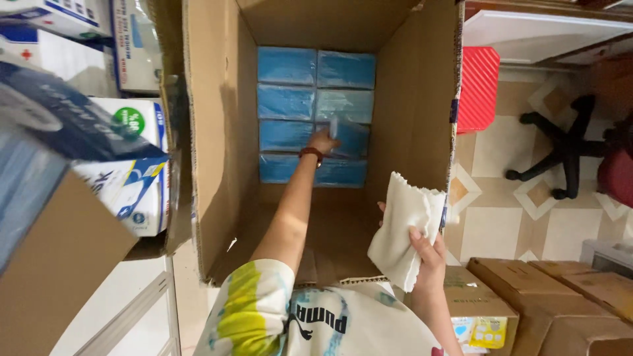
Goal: The recorder is shown packing small boxes into a larger shipping carton in a pharmacy environment.
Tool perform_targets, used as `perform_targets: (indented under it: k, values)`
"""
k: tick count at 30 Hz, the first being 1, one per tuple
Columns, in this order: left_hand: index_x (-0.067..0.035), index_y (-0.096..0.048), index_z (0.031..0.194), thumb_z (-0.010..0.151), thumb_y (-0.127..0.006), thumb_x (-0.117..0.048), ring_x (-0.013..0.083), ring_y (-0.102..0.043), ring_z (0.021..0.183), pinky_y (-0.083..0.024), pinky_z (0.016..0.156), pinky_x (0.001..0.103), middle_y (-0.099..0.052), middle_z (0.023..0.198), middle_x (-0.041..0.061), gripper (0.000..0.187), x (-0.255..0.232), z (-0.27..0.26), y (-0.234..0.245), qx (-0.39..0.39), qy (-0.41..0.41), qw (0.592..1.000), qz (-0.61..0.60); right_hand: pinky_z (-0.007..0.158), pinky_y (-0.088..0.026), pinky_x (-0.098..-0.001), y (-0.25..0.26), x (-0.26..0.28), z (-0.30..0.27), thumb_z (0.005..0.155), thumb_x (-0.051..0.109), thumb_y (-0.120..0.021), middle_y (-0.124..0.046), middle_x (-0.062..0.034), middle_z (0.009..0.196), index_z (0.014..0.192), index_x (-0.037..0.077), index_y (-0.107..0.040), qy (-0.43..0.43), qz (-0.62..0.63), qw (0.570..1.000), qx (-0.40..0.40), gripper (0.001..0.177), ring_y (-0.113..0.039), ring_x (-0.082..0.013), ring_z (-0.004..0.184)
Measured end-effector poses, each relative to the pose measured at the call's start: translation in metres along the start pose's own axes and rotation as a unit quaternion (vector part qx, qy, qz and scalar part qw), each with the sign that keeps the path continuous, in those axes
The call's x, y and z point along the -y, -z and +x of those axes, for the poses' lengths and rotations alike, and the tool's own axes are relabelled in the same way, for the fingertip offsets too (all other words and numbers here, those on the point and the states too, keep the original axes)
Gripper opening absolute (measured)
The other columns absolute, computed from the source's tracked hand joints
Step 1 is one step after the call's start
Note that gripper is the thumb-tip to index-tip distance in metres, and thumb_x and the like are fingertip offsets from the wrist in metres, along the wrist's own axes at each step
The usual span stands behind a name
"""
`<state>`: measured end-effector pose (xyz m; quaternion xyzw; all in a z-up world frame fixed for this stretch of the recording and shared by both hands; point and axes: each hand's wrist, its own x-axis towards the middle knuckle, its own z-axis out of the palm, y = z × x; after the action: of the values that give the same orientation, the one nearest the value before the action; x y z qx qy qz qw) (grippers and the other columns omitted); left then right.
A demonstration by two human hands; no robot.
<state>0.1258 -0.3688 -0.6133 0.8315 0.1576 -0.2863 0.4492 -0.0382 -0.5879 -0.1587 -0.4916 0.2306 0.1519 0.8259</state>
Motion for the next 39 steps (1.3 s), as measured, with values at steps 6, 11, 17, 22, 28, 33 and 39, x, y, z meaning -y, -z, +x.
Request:
perform_targets:
  k: [6, 11, 17, 22, 28, 33, 39]
  values:
    - [-0.008, -0.068, 0.106, 0.071, -0.082, -0.032, 0.0283, -0.070, 0.093, -0.054, 0.080, 0.042, -0.075, 0.100, 0.013, 0.044, -0.115, -0.056, 0.121, 0.096, -0.185, 0.972, 0.107, 0.096, -0.053, -0.0377, -0.010, 0.004, 0.000, 0.091, 0.017, -0.062, -0.066, -0.0234, 0.136, 0.145, -0.005, -0.050, 0.041, -0.077, 0.996, -0.013, 0.060, -0.067, -0.0256, 0.115]
    - [-0.006, -0.064, 0.113, 0.079, -0.080, -0.030, 0.0218, -0.066, 0.097, -0.052, 0.082, 0.037, -0.072, 0.106, 0.009, 0.044, -0.203, -0.156, 0.207, 0.160, -0.328, 0.926, 0.094, 0.099, -0.047, -0.0323, 0.019, -0.031, 0.026, 0.101, 0.009, -0.065, -0.067, -0.0156, 0.125, 0.145, -0.002, -0.059, 0.189, -0.264, 0.945, -0.048, 0.045, -0.059, -0.0181, 0.113]
    - [-0.004, -0.066, 0.120, 0.096, -0.074, -0.033, 0.0116, -0.060, 0.093, -0.050, 0.080, 0.028, -0.067, 0.103, 0.004, 0.039, -0.234, -0.262, 0.250, 0.184, -0.377, 0.904, -0.086, 0.113, -0.038, -0.0338, -0.063, 0.003, 0.015, 0.097, 0.000, -0.061, -0.050, -0.0183, 0.149, 0.151, -0.002, -0.045, 0.441, -0.395, 0.804, 0.055, 0.056, -0.048, -0.0233, 0.134]
    - [-0.003, -0.063, 0.130, 0.099, -0.071, -0.045, 0.0108, -0.060, 0.104, -0.050, 0.089, 0.028, -0.065, 0.115, 0.005, 0.053, -0.215, -0.318, 0.242, 0.156, -0.351, 0.864, -0.325, 0.111, -0.042, -0.0285, -0.084, -0.027, 0.026, 0.100, 0.007, -0.063, -0.058, -0.0083, 0.145, 0.157, -0.001, -0.038, 0.331, -0.268, 0.897, 0.120, 0.062, -0.054, -0.0143, 0.129]
    - [-0.007, -0.045, 0.153, 0.093, -0.052, -0.074, 0.0204, -0.061, 0.123, -0.053, 0.101, 0.036, -0.059, 0.140, 0.014, 0.090, -0.190, -0.336, 0.227, 0.113, -0.332, 0.859, -0.373, 0.100, -0.051, -0.0330, -0.108, -0.060, 0.040, 0.107, 0.016, -0.061, -0.066, -0.0107, 0.128, 0.151, -0.004, -0.051, 0.200, -0.099, 0.967, 0.119, 0.049, -0.062, -0.0185, 0.113]
    - [-0.009, -0.033, 0.157, 0.091, -0.048, -0.077, 0.0311, -0.053, 0.135, -0.047, 0.112, 0.048, -0.046, 0.152, 0.020, 0.096, -0.150, -0.263, 0.216, 0.325, -0.248, 0.679, -0.610, 0.106, -0.038, -0.0434, -0.150, -0.016, -0.004, 0.101, 0.007, -0.057, -0.046, -0.0258, 0.150, 0.157, -0.005, -0.034, 0.453, -0.378, 0.788, 0.174, 0.061, -0.048, -0.0354, 0.130]
    - [-0.014, -0.027, 0.162, 0.094, -0.044, -0.072, 0.0285, -0.050, 0.142, -0.046, 0.118, 0.047, -0.040, 0.160, 0.018, 0.091, -0.175, -0.312, 0.224, 0.365, -0.278, 0.629, -0.628, 0.103, -0.052, -0.0503, -0.141, 0.008, 0.043, 0.100, 0.021, -0.060, -0.045, -0.0221, 0.150, 0.156, 0.009, -0.042, 0.255, -0.194, 0.946, 0.051, 0.060, -0.055, -0.0342, 0.127]
